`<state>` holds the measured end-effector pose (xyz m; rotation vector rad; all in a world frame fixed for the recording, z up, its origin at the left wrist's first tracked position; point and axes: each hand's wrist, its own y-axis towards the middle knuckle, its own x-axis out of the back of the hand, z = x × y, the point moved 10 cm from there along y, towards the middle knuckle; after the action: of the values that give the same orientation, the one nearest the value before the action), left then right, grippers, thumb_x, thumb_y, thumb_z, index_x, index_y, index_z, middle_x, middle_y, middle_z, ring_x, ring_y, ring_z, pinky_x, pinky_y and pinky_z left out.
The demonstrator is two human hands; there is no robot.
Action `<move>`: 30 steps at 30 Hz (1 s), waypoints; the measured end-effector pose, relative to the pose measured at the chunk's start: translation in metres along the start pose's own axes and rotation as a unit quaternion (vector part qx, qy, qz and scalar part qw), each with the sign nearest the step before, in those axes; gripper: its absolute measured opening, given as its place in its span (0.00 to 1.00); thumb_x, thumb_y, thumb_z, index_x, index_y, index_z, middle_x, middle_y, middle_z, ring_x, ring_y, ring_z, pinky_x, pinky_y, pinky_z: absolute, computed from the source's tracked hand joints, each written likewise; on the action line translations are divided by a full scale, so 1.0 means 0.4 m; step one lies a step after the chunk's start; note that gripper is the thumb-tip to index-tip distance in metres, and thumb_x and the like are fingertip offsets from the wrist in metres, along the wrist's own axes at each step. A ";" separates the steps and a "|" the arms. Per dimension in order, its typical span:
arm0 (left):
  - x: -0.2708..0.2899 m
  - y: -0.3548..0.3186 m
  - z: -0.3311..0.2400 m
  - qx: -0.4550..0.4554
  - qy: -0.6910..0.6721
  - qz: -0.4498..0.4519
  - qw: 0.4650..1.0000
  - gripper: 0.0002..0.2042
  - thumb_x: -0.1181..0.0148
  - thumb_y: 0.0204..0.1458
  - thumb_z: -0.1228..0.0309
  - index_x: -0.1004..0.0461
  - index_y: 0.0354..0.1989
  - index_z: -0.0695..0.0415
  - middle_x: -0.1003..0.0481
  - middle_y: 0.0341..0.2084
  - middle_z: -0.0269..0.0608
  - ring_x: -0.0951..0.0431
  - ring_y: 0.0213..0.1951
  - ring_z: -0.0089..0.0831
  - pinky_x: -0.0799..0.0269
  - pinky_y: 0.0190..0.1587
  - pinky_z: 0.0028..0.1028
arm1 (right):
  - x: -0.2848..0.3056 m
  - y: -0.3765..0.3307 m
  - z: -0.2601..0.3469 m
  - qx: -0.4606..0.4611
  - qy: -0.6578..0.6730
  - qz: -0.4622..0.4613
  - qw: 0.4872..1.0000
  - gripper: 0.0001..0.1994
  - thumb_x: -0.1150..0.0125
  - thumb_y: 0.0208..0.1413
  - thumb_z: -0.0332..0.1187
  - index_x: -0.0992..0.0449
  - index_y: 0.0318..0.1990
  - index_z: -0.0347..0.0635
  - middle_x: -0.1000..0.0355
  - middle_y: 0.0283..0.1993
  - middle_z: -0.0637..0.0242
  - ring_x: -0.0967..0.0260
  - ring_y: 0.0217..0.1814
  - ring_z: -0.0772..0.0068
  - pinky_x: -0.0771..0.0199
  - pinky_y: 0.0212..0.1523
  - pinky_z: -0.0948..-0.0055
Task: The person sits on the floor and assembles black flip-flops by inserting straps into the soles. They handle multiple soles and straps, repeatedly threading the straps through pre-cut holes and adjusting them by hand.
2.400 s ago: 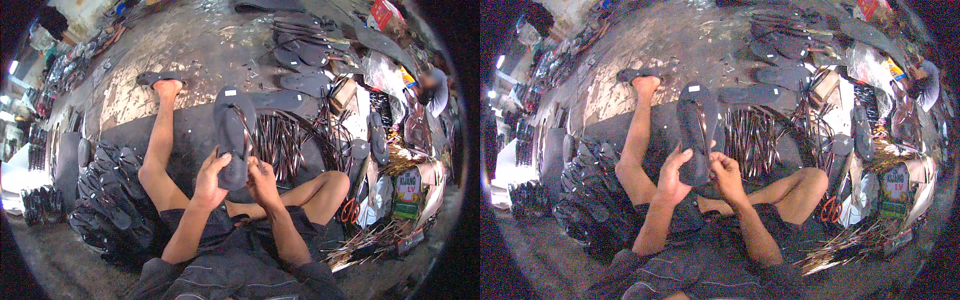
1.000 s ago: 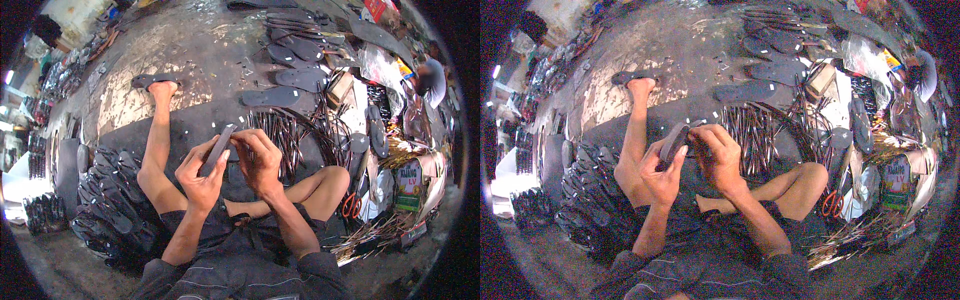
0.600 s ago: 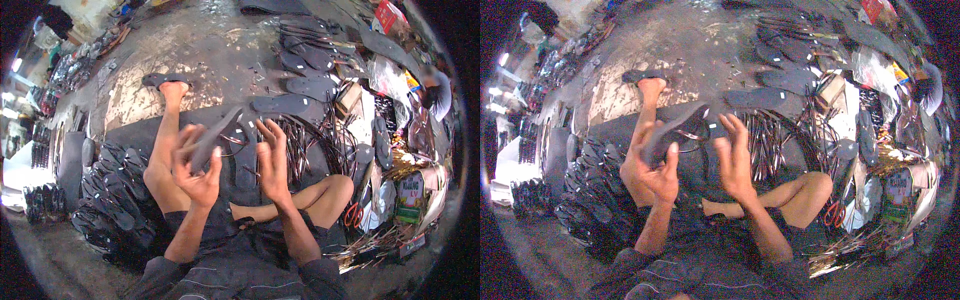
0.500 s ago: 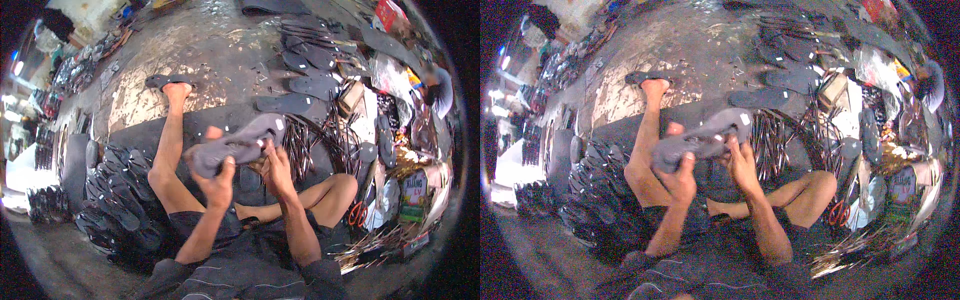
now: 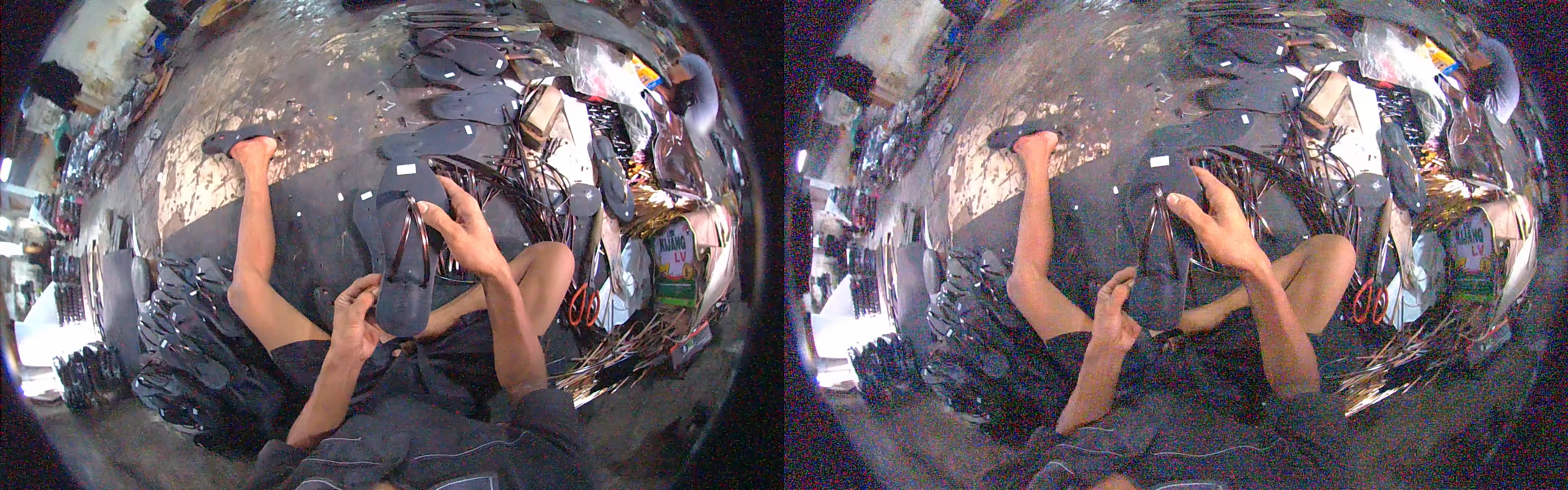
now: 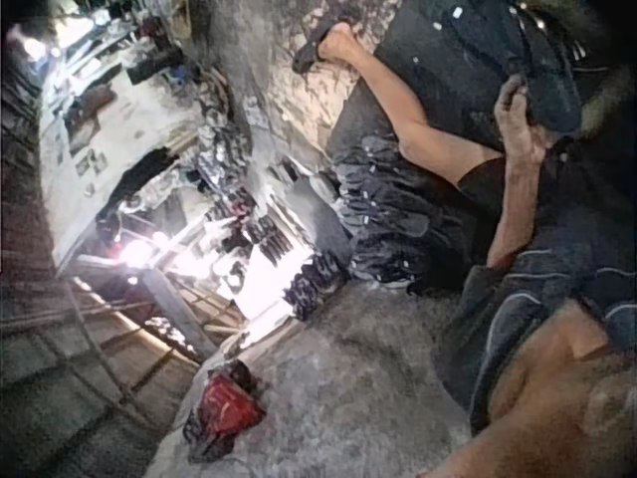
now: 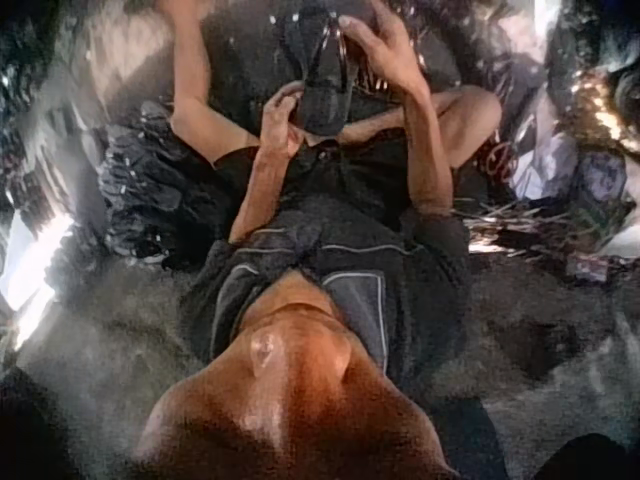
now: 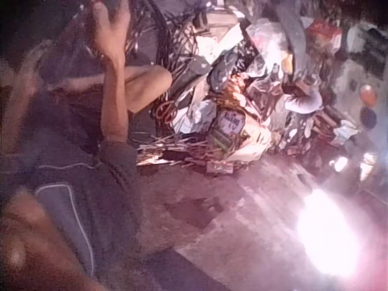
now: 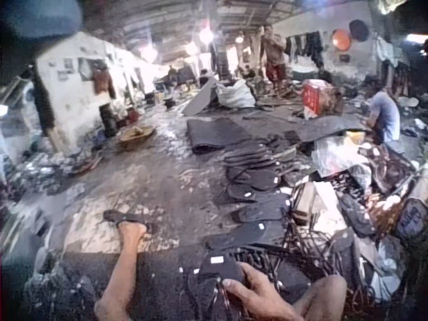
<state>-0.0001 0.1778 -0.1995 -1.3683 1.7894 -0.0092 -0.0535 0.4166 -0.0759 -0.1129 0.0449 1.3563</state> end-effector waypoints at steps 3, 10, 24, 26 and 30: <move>-0.199 -0.012 -0.103 0.045 -0.017 0.054 0.997 0.22 0.38 0.67 0.77 0.27 0.69 0.63 0.17 0.54 0.41 0.14 0.51 0.31 0.17 0.57 0.31 | 0.013 0.002 -0.023 0.014 -0.108 0.000 0.994 0.31 0.30 0.69 0.41 0.31 0.70 0.28 0.18 0.58 0.51 0.22 0.62 0.62 0.23 0.65 0.61; -0.222 -0.097 0.137 -0.081 0.441 0.106 0.888 0.23 0.38 0.71 0.66 0.34 0.67 0.67 0.22 0.49 0.62 0.19 0.54 0.50 0.27 0.63 0.45 | 0.089 -0.023 -0.033 0.053 -0.276 0.014 0.960 0.57 0.06 0.36 0.46 0.31 0.77 0.44 0.26 0.67 0.55 0.25 0.64 0.57 0.24 0.65 0.54; 0.658 -0.951 -0.627 -0.399 0.435 -0.669 0.452 0.34 0.31 0.68 0.60 0.37 0.74 0.67 0.30 0.68 0.62 0.24 0.64 0.51 0.29 0.71 0.47 | -0.064 0.357 -0.326 0.012 -0.643 -0.051 0.764 0.23 0.28 0.60 0.55 0.11 0.37 0.41 0.14 0.40 0.47 0.13 0.43 0.41 0.13 0.44 0.46; 0.726 -1.048 -0.561 -0.344 0.403 -0.712 0.460 0.34 0.30 0.67 0.59 0.35 0.72 0.69 0.29 0.67 0.63 0.24 0.63 0.52 0.29 0.70 0.46 | -0.094 0.369 -0.353 -0.071 -0.698 -0.005 0.713 0.22 0.27 0.58 0.56 0.11 0.39 0.44 0.13 0.42 0.50 0.12 0.43 0.46 0.12 0.43 0.49; 0.732 -1.065 -0.592 -0.377 0.345 -0.738 0.441 0.34 0.31 0.67 0.60 0.35 0.73 0.69 0.28 0.66 0.57 0.28 0.67 0.48 0.34 0.72 0.42 | -0.026 0.393 -0.396 -0.003 -0.704 0.065 0.707 0.19 0.29 0.55 0.46 0.12 0.48 0.43 0.15 0.44 0.49 0.16 0.49 0.40 0.16 0.49 0.45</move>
<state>0.1783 -0.3336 -0.0266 -3.5610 0.2353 -0.9075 -0.2038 0.4221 -0.2410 0.9675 -1.2710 1.2710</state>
